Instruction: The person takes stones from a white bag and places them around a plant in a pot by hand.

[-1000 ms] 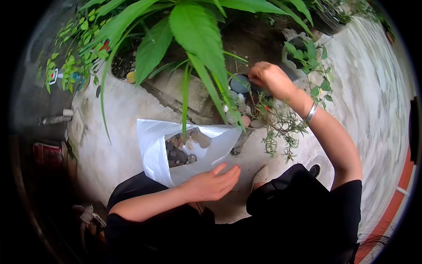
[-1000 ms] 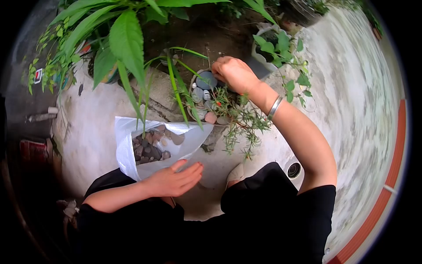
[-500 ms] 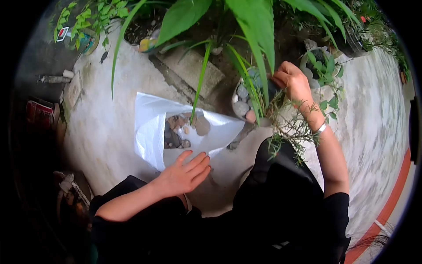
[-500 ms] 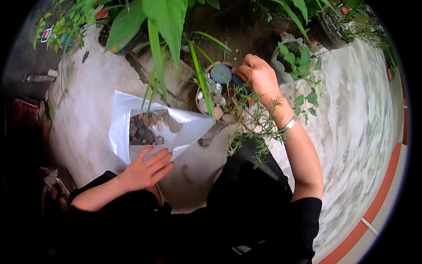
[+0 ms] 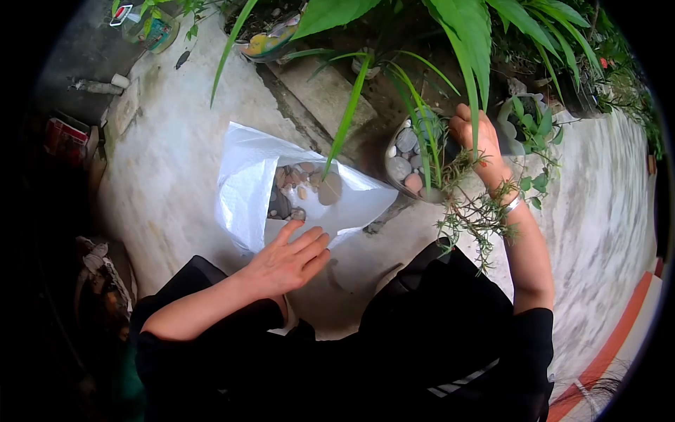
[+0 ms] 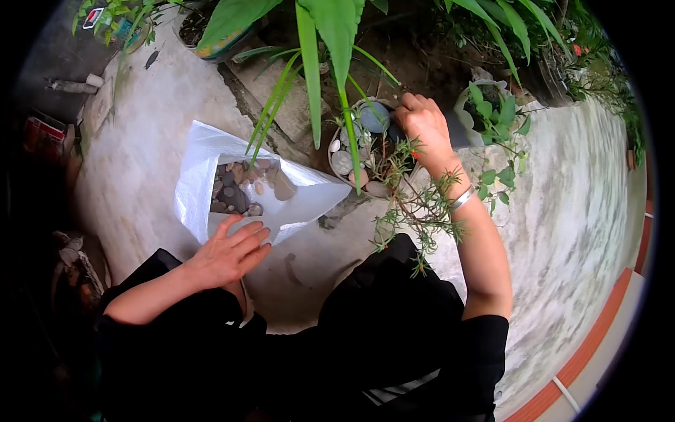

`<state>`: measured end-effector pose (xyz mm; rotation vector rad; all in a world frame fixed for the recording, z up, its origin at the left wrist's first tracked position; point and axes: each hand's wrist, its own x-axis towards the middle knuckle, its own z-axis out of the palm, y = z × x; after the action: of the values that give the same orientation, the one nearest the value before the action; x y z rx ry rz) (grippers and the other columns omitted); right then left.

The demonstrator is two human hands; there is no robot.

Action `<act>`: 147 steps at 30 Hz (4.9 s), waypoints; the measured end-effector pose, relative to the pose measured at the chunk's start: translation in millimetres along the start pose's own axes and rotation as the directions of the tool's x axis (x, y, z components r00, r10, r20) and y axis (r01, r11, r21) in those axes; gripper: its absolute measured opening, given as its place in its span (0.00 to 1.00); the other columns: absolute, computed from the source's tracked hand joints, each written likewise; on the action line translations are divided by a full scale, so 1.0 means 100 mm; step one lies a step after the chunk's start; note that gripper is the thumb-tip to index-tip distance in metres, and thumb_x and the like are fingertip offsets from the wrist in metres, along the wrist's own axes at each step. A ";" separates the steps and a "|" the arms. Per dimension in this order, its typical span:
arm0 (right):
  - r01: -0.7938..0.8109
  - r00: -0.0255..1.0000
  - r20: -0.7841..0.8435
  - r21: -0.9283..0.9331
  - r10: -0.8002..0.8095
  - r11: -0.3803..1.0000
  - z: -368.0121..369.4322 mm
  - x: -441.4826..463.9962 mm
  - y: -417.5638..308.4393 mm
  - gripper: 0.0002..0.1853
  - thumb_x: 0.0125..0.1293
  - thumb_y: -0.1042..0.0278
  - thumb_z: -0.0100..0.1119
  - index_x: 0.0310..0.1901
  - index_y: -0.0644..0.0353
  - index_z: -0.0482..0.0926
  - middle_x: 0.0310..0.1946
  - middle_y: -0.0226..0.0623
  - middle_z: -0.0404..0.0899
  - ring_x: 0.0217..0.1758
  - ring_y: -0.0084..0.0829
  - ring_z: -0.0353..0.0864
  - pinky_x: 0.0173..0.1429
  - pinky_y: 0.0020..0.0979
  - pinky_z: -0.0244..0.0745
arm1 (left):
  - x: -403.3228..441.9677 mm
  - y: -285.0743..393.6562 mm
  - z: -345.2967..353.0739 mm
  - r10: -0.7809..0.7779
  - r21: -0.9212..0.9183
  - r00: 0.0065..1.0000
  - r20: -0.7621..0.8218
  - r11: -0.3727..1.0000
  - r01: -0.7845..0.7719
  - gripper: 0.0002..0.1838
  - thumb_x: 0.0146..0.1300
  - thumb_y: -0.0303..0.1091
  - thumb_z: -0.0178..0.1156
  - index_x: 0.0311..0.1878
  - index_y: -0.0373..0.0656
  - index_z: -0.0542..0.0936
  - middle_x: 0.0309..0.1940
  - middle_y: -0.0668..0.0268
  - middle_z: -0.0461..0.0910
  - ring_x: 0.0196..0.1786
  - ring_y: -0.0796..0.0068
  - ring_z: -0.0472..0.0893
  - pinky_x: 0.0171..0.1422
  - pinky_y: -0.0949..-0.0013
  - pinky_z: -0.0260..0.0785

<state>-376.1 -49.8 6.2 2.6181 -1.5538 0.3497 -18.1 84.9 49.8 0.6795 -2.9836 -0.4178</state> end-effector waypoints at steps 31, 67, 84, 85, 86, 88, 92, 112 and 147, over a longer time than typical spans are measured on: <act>0.010 0.827 0.451 0.584 -0.336 0.812 -0.90 -0.66 -1.99 0.02 0.50 0.74 0.55 0.25 0.61 0.74 0.27 0.38 0.73 0.34 0.37 0.76 0.37 0.34 0.72 | 0.38 -1.13 1.14 -0.762 -0.074 0.514 0.392 0.531 0.844 0.13 0.59 0.31 0.48 0.39 0.36 0.79 0.39 0.45 0.78 0.46 0.48 0.79 0.51 0.53 0.70; -0.370 0.449 0.871 -0.022 0.200 0.929 -0.84 -0.58 -1.36 0.09 0.56 0.74 0.52 0.37 0.62 0.82 0.39 0.43 0.81 0.41 0.38 0.83 0.39 0.33 0.79 | 0.92 -0.47 0.26 -0.461 -0.855 0.737 0.494 -0.102 0.509 0.12 0.52 0.17 0.59 0.41 0.33 0.80 0.29 0.63 0.80 0.33 0.77 0.81 0.37 0.75 0.74; -0.439 0.586 0.730 -0.078 0.352 0.895 -0.91 -0.54 -1.12 0.13 0.60 0.64 0.55 0.38 0.67 0.78 0.37 0.46 0.79 0.41 0.41 0.82 0.44 0.37 0.76 | 2.00 -0.26 0.67 -0.665 -0.691 0.719 -0.203 0.617 0.375 0.09 0.43 0.26 0.64 0.30 0.35 0.80 0.27 0.55 0.78 0.33 0.58 0.79 0.39 0.61 0.71; -0.442 0.586 0.729 -0.078 0.353 0.894 -0.91 -0.54 -1.11 0.13 0.60 0.64 0.55 0.38 0.67 0.78 0.37 0.46 0.79 0.41 0.41 0.82 0.44 0.37 0.76 | 2.01 -0.27 0.70 -0.663 -0.690 0.721 -0.203 0.619 0.375 0.09 0.43 0.26 0.64 0.30 0.35 0.80 0.27 0.55 0.78 0.33 0.58 0.79 0.39 0.61 0.71; -0.436 0.599 0.716 -0.082 0.358 0.896 -0.91 -0.54 -1.11 0.14 0.60 0.63 0.56 0.38 0.67 0.78 0.37 0.46 0.79 0.41 0.41 0.82 0.44 0.37 0.76 | 2.02 -0.26 0.73 -0.662 -0.670 0.711 -0.235 0.640 0.375 0.08 0.42 0.26 0.64 0.29 0.35 0.80 0.27 0.56 0.78 0.33 0.58 0.78 0.39 0.60 0.70; -0.429 0.612 0.705 -0.085 0.358 0.899 -0.91 -0.55 -1.11 0.14 0.60 0.63 0.56 0.38 0.68 0.78 0.37 0.47 0.79 0.41 0.41 0.82 0.44 0.37 0.76 | 2.02 -0.26 0.73 -0.663 -0.649 0.700 -0.266 0.660 0.379 0.08 0.42 0.26 0.64 0.28 0.36 0.80 0.27 0.56 0.78 0.34 0.57 0.78 0.39 0.60 0.70; -0.422 0.622 0.700 -0.078 0.351 0.903 -0.91 -0.58 -1.08 0.16 0.58 0.61 0.59 0.38 0.68 0.78 0.37 0.46 0.79 0.41 0.41 0.81 0.43 0.37 0.76 | 2.02 -0.26 0.71 -0.655 -0.593 0.690 -0.309 0.699 0.398 0.07 0.41 0.27 0.63 0.25 0.36 0.79 0.28 0.58 0.79 0.34 0.56 0.78 0.39 0.59 0.70; -0.488 0.576 0.727 -0.063 0.375 0.871 -0.88 -0.62 -1.00 0.16 0.55 0.62 0.62 0.38 0.66 0.76 0.40 0.47 0.77 0.42 0.44 0.79 0.48 0.38 0.74 | 1.94 -0.13 0.63 -0.593 -0.545 0.691 -0.414 0.769 0.334 0.07 0.45 0.25 0.65 0.27 0.35 0.76 0.28 0.54 0.78 0.33 0.52 0.77 0.36 0.58 0.69; -0.346 0.778 0.512 -0.131 0.363 0.929 -0.62 -0.67 -0.81 0.33 0.59 0.77 0.45 0.65 0.32 0.61 0.58 0.50 0.66 0.60 0.56 0.68 0.61 0.46 0.66 | 2.06 -0.21 0.73 -0.707 -0.787 0.658 -0.261 0.550 0.279 0.05 0.49 0.19 0.63 0.29 0.34 0.75 0.22 0.59 0.78 0.26 0.69 0.80 0.31 0.68 0.71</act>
<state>-346.1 58.3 54.4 2.5074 -2.2029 -0.4308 -203.5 -4.5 -27.8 1.2958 -1.7688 -1.0772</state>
